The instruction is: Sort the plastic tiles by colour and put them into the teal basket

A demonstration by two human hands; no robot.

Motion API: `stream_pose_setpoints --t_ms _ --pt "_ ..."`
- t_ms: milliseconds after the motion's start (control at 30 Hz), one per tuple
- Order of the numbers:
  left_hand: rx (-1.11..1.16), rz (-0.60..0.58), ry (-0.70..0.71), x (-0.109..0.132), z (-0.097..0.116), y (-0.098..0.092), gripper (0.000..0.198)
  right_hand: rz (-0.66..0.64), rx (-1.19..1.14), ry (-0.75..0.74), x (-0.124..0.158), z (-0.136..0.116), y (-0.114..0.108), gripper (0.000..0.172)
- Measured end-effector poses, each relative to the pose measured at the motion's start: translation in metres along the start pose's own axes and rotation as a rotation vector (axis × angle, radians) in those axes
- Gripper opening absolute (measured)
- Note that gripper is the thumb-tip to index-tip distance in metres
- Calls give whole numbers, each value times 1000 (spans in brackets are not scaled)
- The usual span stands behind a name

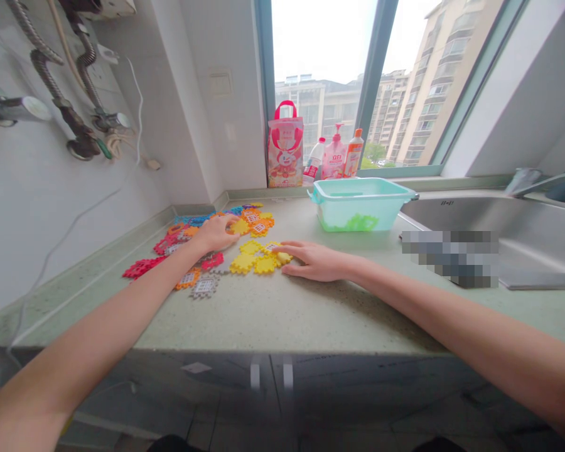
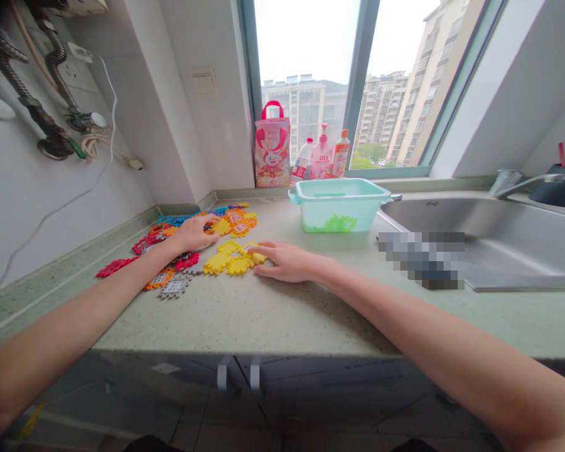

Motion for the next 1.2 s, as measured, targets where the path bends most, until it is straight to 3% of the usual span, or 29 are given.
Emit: stream_pose_setpoints --t_ms 133,333,500,600,700,833,900,1033,1200 --pt "136 52 69 1 7 -7 62 -16 20 12 0 0 1 67" --pt "384 91 78 6 15 -17 34 8 1 -1 0 2 1 65" --pt "396 113 218 16 43 -24 21 -2 17 11 0 2 0 65" --pt "499 14 351 28 73 -19 23 -3 26 9 0 -1 -1 63" --pt "615 -99 374 33 89 -10 33 52 25 24 -1 0 -4 53" --pt "361 -65 348 20 79 0 39 181 39 89 -2 11 -8 43" --pt "186 -121 359 11 70 11 53 208 30 80 -3 15 -7 44" --pt "-47 -255 334 5 53 29 68 146 6 39 -7 17 2 53" --pt "-253 -237 247 7 46 26 60 59 33 48 -6 14 5 56"
Point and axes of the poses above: each hand's wrist, its own x-axis away from the middle knuckle, its own y-axis out of the palm, z = x × y, the point moved 8 cm from there along -x, towards the middle knuckle, and after that the axes turned 14 degrees about x, right-handed, at the moved point
